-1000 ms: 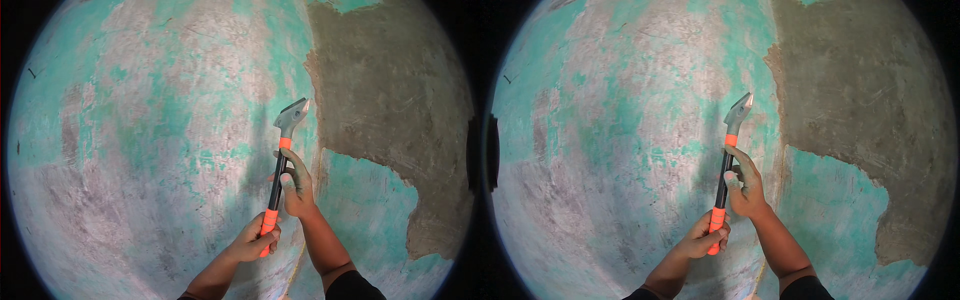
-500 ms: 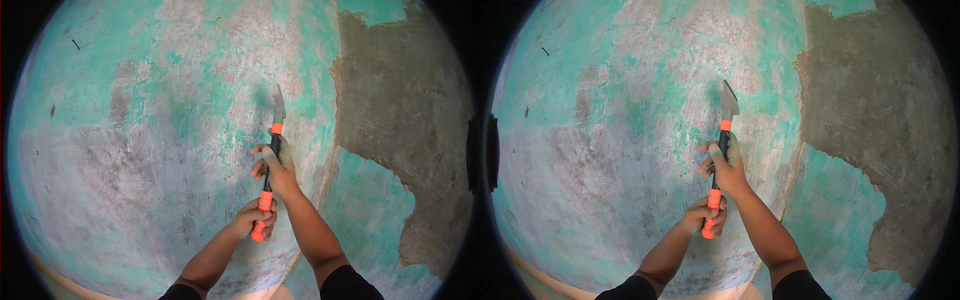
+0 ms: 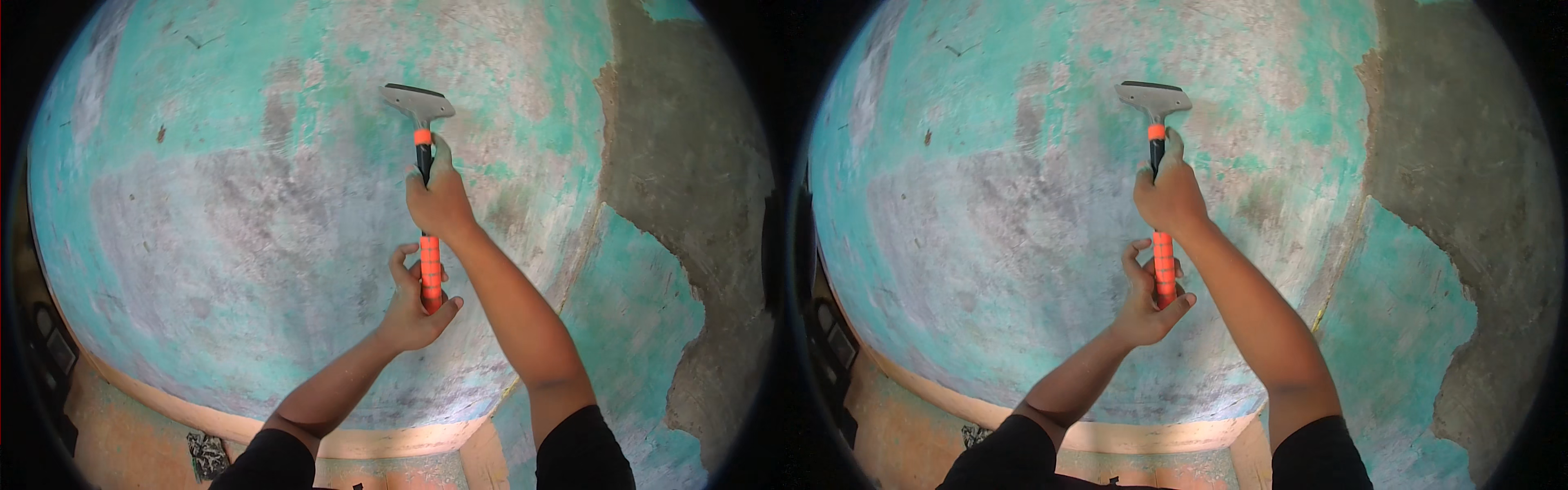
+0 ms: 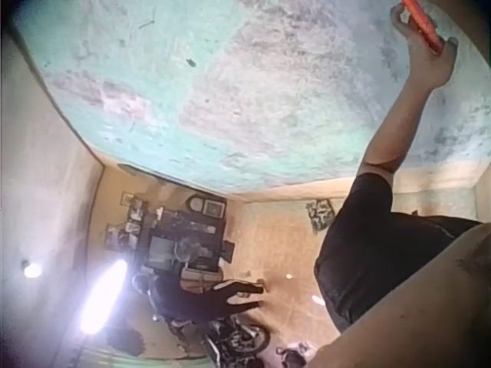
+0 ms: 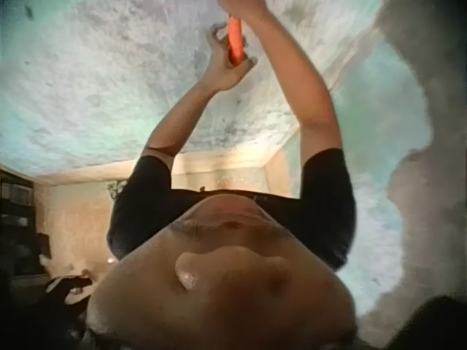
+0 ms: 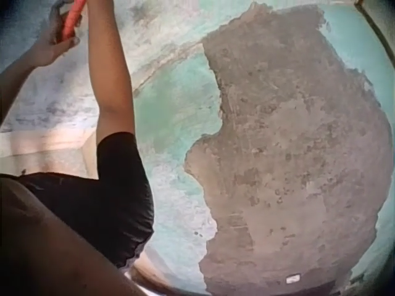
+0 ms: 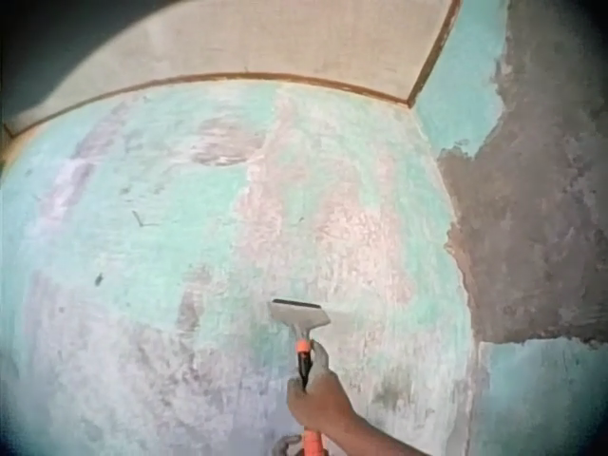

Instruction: Scraping old paint and plaster from an indoor wall using a hand-held scraper tool.

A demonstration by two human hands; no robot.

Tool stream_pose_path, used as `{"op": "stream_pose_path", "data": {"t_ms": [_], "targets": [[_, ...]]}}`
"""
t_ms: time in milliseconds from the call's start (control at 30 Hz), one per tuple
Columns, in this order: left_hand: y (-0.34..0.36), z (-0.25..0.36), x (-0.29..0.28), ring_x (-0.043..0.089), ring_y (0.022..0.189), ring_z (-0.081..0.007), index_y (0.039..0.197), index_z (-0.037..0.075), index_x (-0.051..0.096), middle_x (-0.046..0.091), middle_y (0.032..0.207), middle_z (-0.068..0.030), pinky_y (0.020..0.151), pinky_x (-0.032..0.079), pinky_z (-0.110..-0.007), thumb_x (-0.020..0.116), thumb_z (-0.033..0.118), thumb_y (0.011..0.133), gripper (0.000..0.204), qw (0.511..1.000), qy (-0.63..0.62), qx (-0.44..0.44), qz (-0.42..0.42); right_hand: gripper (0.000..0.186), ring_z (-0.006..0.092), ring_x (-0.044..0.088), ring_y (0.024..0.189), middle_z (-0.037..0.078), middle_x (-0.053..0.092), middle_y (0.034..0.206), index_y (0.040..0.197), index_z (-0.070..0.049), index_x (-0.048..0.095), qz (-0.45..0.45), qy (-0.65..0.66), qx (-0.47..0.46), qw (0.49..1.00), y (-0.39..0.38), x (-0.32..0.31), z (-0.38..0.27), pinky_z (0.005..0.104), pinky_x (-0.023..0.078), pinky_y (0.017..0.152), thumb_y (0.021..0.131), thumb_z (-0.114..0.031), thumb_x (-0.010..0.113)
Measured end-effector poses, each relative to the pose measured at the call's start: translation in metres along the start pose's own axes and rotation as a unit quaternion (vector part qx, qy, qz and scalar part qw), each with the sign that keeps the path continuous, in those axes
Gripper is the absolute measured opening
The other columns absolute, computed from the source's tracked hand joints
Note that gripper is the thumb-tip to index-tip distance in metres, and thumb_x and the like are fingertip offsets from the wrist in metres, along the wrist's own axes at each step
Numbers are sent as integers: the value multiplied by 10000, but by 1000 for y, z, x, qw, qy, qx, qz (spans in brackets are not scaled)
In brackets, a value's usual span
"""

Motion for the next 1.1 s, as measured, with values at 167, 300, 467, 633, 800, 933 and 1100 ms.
{"op": "stream_pose_path", "data": {"t_ms": [167, 300, 467, 633, 800, 933, 1100], "targets": [[6, 44, -59, 485, 697, -133, 1244, 96, 32, 405, 966, -114, 619, 439, -272, 637, 16, 717, 807, 993, 79, 41, -81, 680, 366, 602, 640, 247, 575, 688, 1261, 124, 93, -48, -61, -22, 997, 32, 32, -54, 413, 467, 609, 752, -115, 476], [20, 73, -127, 467, 862, -197, 1241, 33, 56, 410, 994, -136, 664, 451, -306, 669, 107, 720, 808, 977, 138, 107, -125, 658, 311, 603, 603, 205, 581, 669, 1246, 128, 114, -73, -82, -6, 994, 48, 60, -116, 387, 470, 585, 745, -112, 468], [55, 94, -204, 521, 757, -218, 1243, -10, 90, 451, 943, -151, 647, 448, -340, 684, 145, 684, 830, 955, 235, 95, -153, 590, 319, 622, 771, 241, 600, 816, 1178, 153, 291, -19, -151, -8, 988, 82, 103, -152, 377, 484, 687, 749, -197, 496], [97, 115, -264, 563, 684, -237, 1130, -52, 170, 508, 799, -142, 631, 459, -338, 614, 145, 698, 650, 967, 225, 80, -88, 504, 341, 610, 857, 282, 587, 910, 1081, 141, 424, 4, -148, -19, 989, 89, 150, -198, 383, 476, 738, 747, -229, 507], [116, 125, -289, 573, 794, -229, 1158, -56, 183, 529, 877, -155, 697, 458, -344, 633, 181, 725, 669, 954, 219, 182, -98, 374, 348, 622, 801, 270, 601, 846, 947, 133, 511, 38, -153, -12, 987, 110, 154, -217, 384, 482, 700, 746, -183, 507], [125, 145, -315, 537, 953, -281, 1171, 8, 350, 553, 1012, -134, 824, 433, -381, 610, 309, 775, 562, 864, 412, 268, -108, 255, 256, 606, 606, 192, 595, 671, 771, 97, 560, 67, -70, 34, 995, 119, 139, -206, 349, 470, 536, 739, -145, 486], [165, 131, -381, 401, 1167, -295, 1208, 86, 427, 470, 1227, -104, 975, 320, -451, 571, 388, 783, 541, 739, 566, 358, 76, 304, 187, 523, 512, 128, 548, 675, 910, 94, 498, 62, -114, 63, 990, 103, 135, -209, 332, 425, 462, 781, -180, 478]]}}
Point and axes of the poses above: each hand's wrist, its own y-axis towards the middle knuckle, its own x-axis out of the palm, z = x × y, the point moved 4 cm from there along y, towards the middle knuckle
